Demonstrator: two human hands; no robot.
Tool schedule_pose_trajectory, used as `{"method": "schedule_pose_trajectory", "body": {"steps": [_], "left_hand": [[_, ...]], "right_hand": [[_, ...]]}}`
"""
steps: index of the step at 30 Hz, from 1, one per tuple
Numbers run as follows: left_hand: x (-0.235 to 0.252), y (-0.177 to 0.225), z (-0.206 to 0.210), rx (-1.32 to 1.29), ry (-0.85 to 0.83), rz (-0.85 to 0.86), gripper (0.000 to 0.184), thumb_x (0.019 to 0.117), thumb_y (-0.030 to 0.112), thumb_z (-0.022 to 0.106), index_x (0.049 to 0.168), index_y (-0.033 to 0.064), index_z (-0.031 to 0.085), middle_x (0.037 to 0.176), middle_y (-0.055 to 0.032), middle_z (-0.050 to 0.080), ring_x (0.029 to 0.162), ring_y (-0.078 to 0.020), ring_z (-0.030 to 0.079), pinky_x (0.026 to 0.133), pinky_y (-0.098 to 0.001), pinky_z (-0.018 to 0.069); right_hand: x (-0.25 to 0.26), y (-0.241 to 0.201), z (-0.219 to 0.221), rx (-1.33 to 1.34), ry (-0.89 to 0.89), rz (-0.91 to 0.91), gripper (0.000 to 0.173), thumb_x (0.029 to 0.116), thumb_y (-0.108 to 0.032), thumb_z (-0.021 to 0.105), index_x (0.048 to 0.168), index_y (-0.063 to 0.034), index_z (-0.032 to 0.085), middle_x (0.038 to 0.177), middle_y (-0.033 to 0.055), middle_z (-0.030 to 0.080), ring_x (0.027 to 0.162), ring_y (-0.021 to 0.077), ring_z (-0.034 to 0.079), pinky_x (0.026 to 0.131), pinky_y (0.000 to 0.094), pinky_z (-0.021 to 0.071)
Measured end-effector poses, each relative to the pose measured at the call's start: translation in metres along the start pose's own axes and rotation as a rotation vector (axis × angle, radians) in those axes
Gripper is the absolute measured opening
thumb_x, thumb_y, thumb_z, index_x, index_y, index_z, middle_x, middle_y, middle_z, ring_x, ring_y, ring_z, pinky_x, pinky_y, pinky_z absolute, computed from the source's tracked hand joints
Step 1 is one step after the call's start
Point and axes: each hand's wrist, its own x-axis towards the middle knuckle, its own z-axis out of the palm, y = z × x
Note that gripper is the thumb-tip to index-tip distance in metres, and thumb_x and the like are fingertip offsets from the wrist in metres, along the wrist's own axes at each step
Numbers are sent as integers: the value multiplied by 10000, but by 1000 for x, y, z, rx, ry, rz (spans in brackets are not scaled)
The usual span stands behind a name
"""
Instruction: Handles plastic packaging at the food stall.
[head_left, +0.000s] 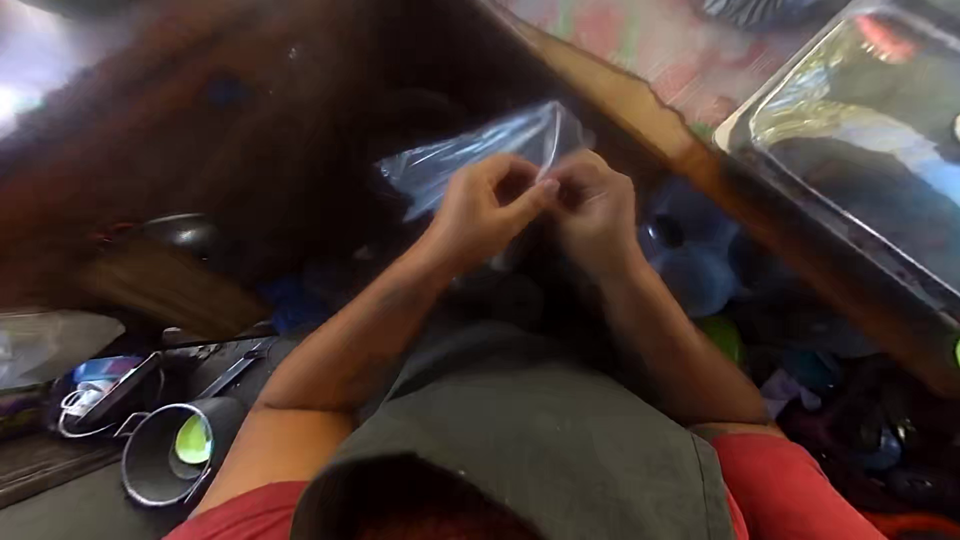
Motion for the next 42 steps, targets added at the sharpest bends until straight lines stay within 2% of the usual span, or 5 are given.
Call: {"method": "schedule_pose_trajectory", "body": {"steps": [12, 18, 25, 37, 42], "left_hand": [[14, -9, -15, -1028, 122, -325, 515, 1116, 470, 218, 891, 148, 551, 741, 2, 616, 716, -112, 641, 717, -298, 578], [30, 2, -21, -217, -75, 68, 92, 940, 67, 679, 991, 10, 627, 804, -15, 635, 693, -55, 605, 648, -227, 538], [91, -35, -98, 219, 301, -63, 326, 856, 14, 688, 1171, -42, 623, 1037, -193, 695, 885, -271, 696, 784, -493, 588], [204, -70, -157, -561, 287, -58, 125, 825, -26, 699, 851, 63, 614, 683, 15, 638, 614, -77, 614, 603, -278, 549], [278, -118, -190, -968, 427, -218, 303, 1056, 109, 436, 1343, 59, 518, 1034, -109, 680, 883, -207, 671, 783, -414, 579]], "right_hand": [[13, 22, -23, -138, 94, 164, 146, 879, -70, 690, 966, 33, 634, 871, 100, 686, 744, 132, 665, 683, 303, 574], [30, 19, -11, -82, -38, -175, 382, 837, -271, 812, 1145, -63, 726, 1406, 200, 554, 1359, 348, 472, 1118, 518, 424], [94, -2, -19, 814, -181, 262, 53, 994, -199, 630, 1001, -217, 680, 850, -16, 715, 707, 62, 660, 662, 249, 576], [272, 1, 43, 736, 125, 397, 389, 1066, -173, 272, 969, -118, 645, 809, 20, 704, 742, 123, 687, 710, 342, 602], [357, 20, 62, 604, -126, 485, 477, 1069, -367, 241, 1004, -121, 645, 645, -37, 598, 503, 42, 529, 472, 230, 480]]}}
